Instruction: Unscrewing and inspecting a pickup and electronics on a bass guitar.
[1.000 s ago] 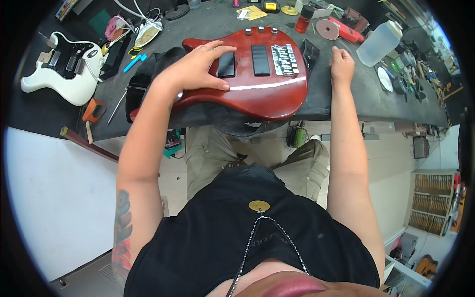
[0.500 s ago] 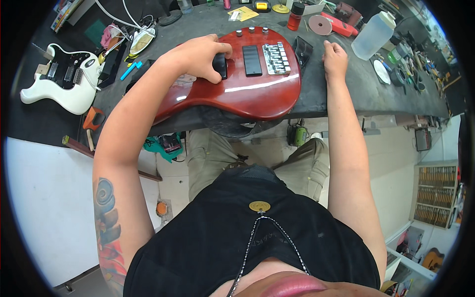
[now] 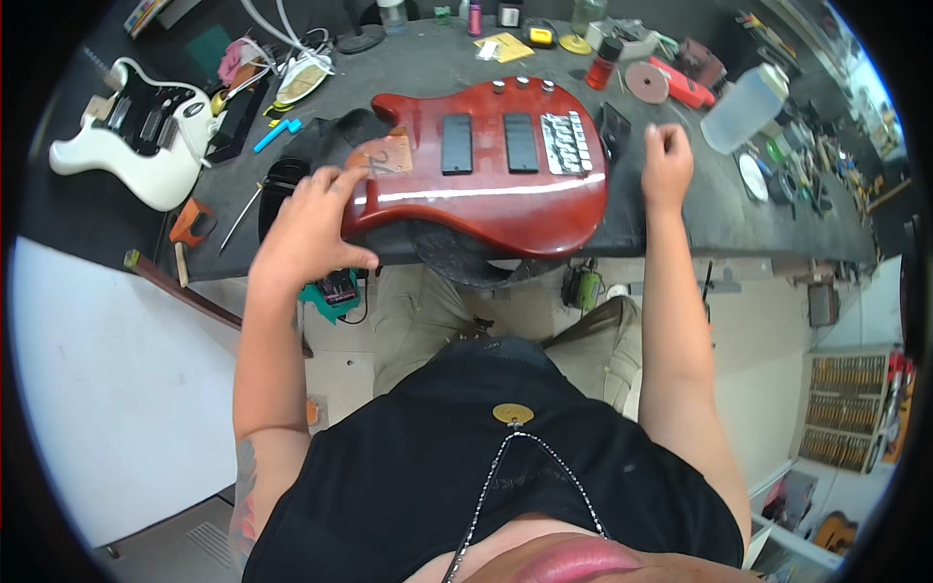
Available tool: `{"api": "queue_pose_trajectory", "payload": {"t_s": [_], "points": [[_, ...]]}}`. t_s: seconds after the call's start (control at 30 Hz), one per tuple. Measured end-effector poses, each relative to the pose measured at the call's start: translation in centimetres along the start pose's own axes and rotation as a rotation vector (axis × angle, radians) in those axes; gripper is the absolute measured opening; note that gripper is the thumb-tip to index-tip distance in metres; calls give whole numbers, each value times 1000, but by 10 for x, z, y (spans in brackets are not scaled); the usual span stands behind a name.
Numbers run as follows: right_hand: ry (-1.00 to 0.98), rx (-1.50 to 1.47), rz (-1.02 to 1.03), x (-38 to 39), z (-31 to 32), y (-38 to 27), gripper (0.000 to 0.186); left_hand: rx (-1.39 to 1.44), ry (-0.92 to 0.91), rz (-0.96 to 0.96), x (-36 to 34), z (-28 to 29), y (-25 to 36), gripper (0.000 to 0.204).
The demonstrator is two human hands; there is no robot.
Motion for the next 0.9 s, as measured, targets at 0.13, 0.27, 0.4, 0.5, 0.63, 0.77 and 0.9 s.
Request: {"api": "queue_pose_trajectory", "payload": {"t_s": [0.13,0.27,0.4,0.5,0.63,0.77,0.9], "points": [[-584,32,438,83,-26,-154,39,17,-23,130,13,-13,-24,95],[-767,335,593,126,-53,-196,71,72,114,-116,17,-3,-29,82],[-807,363,610,111,-53,-206,66,-80,72,-100,20,31,-15,81],[-1049,22,395,81,-62,-220,60,-173,35,-127,15,60,7,77],[-1111,193,519,37,-117,-239,76,-305,89,-185,18,88,35,72],[-1455,349,361,8,-166,-212,87,-316,57,-135,17,96,45,72],[-1476,342,368,7,-171,-212,90,-305,45,-120,24,89,42,75]]}}
Point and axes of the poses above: each hand's wrist, its own x-axis away from the middle knuckle, its own z-axis out of the back of the hand, y = z × x, the point moved 7 cm from there along -x, towards the middle knuckle, and after that the axes turned 1 degree about -x, right-handed, at the moved point
